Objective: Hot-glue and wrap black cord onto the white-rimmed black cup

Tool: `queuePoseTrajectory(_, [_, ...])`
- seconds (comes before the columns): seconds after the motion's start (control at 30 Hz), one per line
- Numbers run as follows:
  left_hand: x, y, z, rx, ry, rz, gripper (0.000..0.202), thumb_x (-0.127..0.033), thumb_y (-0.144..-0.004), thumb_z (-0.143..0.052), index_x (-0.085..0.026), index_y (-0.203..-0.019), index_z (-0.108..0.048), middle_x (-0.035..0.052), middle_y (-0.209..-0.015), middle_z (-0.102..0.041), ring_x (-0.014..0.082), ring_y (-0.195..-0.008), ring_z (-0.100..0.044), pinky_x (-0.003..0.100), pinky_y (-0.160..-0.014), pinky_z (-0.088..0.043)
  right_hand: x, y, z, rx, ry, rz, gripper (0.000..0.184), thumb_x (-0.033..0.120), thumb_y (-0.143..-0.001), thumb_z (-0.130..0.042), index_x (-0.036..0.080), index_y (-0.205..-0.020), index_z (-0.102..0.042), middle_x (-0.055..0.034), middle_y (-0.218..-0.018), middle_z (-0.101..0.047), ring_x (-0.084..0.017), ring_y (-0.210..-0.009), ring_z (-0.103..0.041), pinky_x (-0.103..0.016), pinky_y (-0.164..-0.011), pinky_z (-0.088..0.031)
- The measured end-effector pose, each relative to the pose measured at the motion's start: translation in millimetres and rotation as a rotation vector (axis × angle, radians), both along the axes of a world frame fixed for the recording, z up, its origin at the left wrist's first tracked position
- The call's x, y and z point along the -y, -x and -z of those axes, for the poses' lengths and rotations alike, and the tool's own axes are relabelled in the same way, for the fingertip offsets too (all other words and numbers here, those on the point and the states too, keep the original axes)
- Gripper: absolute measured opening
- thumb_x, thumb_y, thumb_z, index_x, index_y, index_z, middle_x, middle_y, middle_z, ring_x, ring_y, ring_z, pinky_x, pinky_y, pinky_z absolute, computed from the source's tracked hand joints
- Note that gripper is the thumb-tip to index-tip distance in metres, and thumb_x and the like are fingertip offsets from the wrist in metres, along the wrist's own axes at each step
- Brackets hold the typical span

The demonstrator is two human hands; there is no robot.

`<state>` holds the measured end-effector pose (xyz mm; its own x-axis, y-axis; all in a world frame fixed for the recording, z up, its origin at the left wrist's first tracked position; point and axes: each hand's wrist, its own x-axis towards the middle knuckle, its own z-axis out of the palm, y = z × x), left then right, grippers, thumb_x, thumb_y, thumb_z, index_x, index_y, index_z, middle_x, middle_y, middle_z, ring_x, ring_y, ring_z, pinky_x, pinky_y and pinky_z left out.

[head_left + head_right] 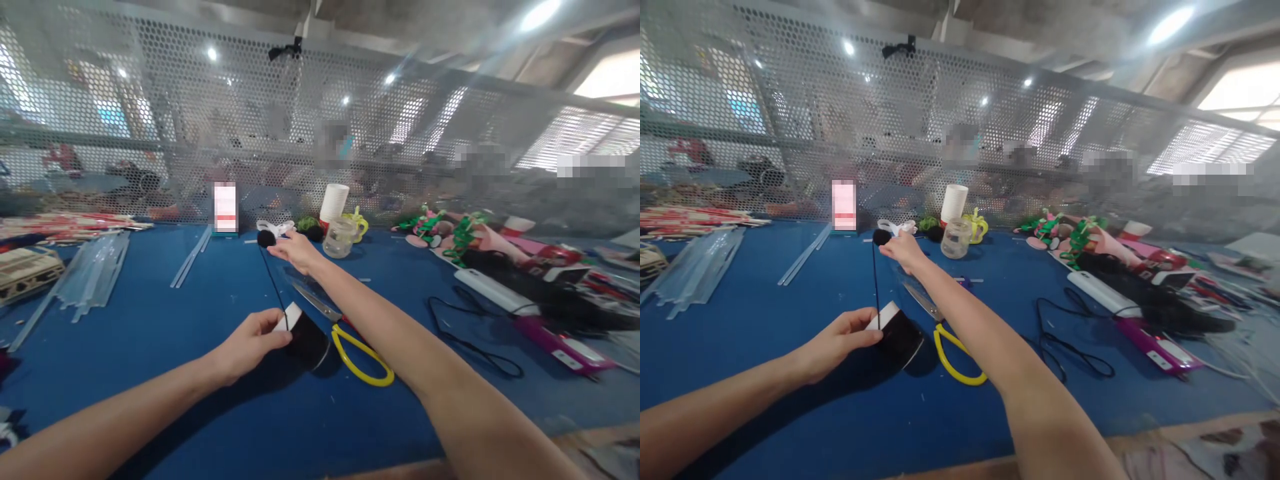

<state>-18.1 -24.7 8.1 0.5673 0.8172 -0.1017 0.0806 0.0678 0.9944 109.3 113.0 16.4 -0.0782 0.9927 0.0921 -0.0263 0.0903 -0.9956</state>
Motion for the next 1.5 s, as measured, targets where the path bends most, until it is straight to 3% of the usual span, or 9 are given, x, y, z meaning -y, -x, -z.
queuePoseTrajectory(0.17, [-1.0,0.6,3.3,-0.019,0.012,-0.006,0.013,-0.026,-0.063,-0.054,-0.014,-0.064,-0.048,-0.0036,-0.061,-0.044,0.0113,-0.062,-0.038,0.023,-0.061,-0.028,28.0,-22.4,-4.2,0.252,-0.028,0.037,0.020,0.010,-0.077,-0.038,0.012,-0.096,-0.045,-0.0099,-0.092,-0.058,-0.009,-0.073,-0.060,-0.022,-0.066,-0.049])
queuePoseTrajectory(0.3, [-1.3,0.4,2.8,-0.046,0.003,-0.002,0.012,-0.025,-0.065,-0.053,-0.014,-0.065,-0.048,-0.0039,-0.060,-0.044,0.0109,-0.061,-0.039,0.023,-0.061,-0.029,58.0,-49.2,-7.4,0.575,-0.074,0.033,0.009,0.018,-0.073,-0.047,0.013,-0.076,-0.054,-0.0050,-0.070,-0.060,-0.012,-0.063,-0.058,-0.024,-0.058,-0.047])
queuePoseTrajectory(0.4, [-1.5,0.6,1.8,-0.050,-0.009,0.002,0.011,-0.025,-0.066,-0.052,-0.014,-0.067,-0.049,-0.0039,-0.062,-0.045,0.0108,-0.062,-0.040,0.023,-0.062,-0.030,81.1,-69.9,-10.7,0.844,-0.103,0.047,0.008,0.022,-0.069,-0.052,0.016,-0.067,-0.056,-0.0030,-0.065,-0.060,-0.015,-0.063,-0.055,-0.028,-0.062,-0.043])
queuePoseTrajectory(0.6, [-1.5,1.6,1.1,-0.090,-0.085,0.026,0.012,-0.025,-0.070,-0.050,-0.014,-0.066,-0.048,-0.0042,-0.062,-0.046,0.0102,-0.061,-0.040,0.022,-0.060,-0.031,99.5,-105.0,-0.1,1.248,-0.019,0.185,0.017,0.015,-0.067,-0.051,0.013,-0.083,-0.057,-0.0116,-0.083,-0.058,-0.024,-0.084,-0.053,-0.035,-0.074,-0.037])
queuePoseTrajectory(0.77, [-4.8,3.3,-1.6,-0.211,-0.232,0.073,0.014,-0.026,-0.073,-0.046,-0.013,-0.069,-0.049,-0.0027,-0.064,-0.044,0.0114,-0.062,-0.039,0.023,-0.061,-0.032,98.8,-113.0,18.5,1.364,0.083,0.178,0.042,0.006,-0.063,-0.049,0.009,-0.105,-0.050,-0.0174,-0.101,-0.052,-0.027,-0.096,-0.049,-0.033,-0.076,-0.037])
queuePoseTrajectory(1.03, [-8.8,5.2,-3.7,-0.284,-0.286,0.067,0.019,-0.029,-0.074,-0.044,-0.013,-0.066,-0.048,-0.0026,-0.064,-0.041,0.0116,-0.062,-0.038,0.023,-0.059,-0.032,90.3,-110.2,25.6,1.299,0.117,0.305,0.042,0.004,-0.063,-0.045,0.003,-0.105,-0.045,-0.0217,-0.096,-0.055,-0.029,-0.093,-0.051,-0.036,-0.076,-0.037])
queuePoseTrajectory(1.27, [-8.5,4.9,-3.9,-0.291,-0.284,0.052,0.020,-0.031,-0.074,-0.045,-0.013,-0.065,-0.048,-0.0027,-0.062,-0.041,0.0110,-0.060,-0.038,0.022,-0.057,-0.032,99.6,-121.6,18.4,1.027,0.043,0.449,0.047,0.018,-0.065,-0.048,0.011,-0.109,-0.032,-0.0124,-0.098,-0.055,-0.018,-0.078,-0.058,-0.028,-0.066,-0.045])
queuePoseTrajectory(1.37, [-10.4,5.2,-2.5,-0.281,-0.297,-0.003,0.020,-0.032,-0.073,-0.045,-0.014,-0.065,-0.048,-0.0025,-0.061,-0.042,0.0113,-0.059,-0.039,0.022,-0.056,-0.032,109.7,-119.9,13.5,0.704,-0.022,0.439,0.039,0.024,-0.064,-0.049,0.014,-0.098,-0.034,-0.0085,-0.091,-0.057,-0.013,-0.061,-0.058,-0.027,-0.058,-0.047])
queuePoseTrajectory(1.5, [-13.8,6.5,-0.1,-0.279,-0.324,-0.038,0.019,-0.031,-0.074,-0.045,-0.013,-0.068,-0.050,-0.0013,-0.063,-0.044,0.0125,-0.062,-0.041,0.023,-0.058,-0.034,122.8,-111.6,6.3,0.263,-0.022,0.329,0.037,0.024,-0.054,-0.058,0.017,-0.086,-0.040,-0.0006,-0.072,-0.057,-0.012,-0.057,-0.056,-0.028,-0.058,-0.046])
